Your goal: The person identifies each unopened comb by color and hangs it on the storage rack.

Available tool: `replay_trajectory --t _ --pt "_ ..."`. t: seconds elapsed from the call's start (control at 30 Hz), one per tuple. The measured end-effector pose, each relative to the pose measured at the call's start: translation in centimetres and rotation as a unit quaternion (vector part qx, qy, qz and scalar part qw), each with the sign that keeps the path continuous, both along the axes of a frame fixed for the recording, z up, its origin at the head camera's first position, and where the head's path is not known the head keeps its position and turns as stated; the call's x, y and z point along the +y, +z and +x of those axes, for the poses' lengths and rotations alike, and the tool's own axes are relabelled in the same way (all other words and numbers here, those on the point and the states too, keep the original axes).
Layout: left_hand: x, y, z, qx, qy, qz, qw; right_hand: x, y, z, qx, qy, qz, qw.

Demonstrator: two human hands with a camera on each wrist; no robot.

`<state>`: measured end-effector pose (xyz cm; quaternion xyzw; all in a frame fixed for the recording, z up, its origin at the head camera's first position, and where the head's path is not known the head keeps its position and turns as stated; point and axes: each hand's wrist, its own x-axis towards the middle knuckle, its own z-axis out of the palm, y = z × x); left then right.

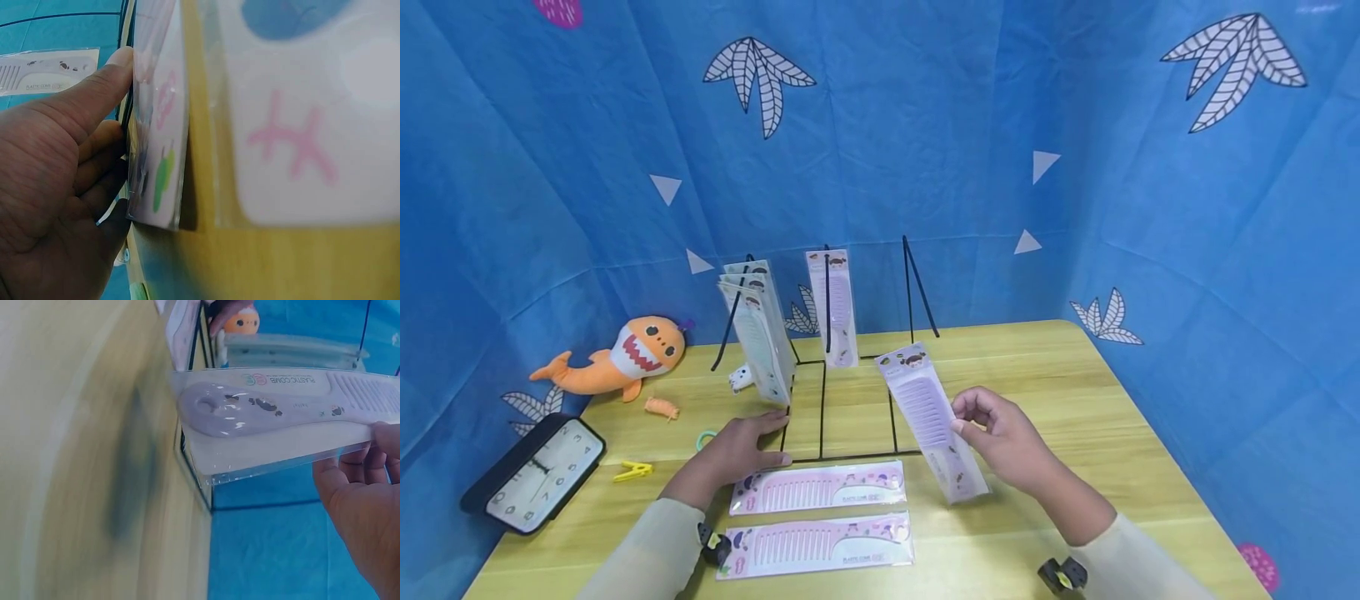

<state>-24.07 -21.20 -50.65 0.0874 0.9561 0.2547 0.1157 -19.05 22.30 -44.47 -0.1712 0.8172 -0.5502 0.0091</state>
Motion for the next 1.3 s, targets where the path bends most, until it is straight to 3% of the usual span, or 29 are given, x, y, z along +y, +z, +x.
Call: replay_trajectory --t 0.27,0.53,0.93,1.3 --pt "0.0 0.0 0.0 -0.002 0.002 0.002 1.0000 -2.3 0.3 0.3 0.036 0.056 -0.047 0.997" --pt "0.1 0.1 0.0 -0.002 -0.002 0.001 1.0000 -4.8 0.5 1.0 0.027 0.095 -0.074 0.992" --pt "0.0 -0.1 0.0 -0.001 -0.003 -0.001 1.0000 -8.4 0.7 1.4 -0.004 0.094 -0.093 0.991" --pt "0.2 -0.2 0.0 -0.005 0.007 0.003 1.0000 -9.6 0.5 1.5 -0.008 0.086 -0.095 0.992"
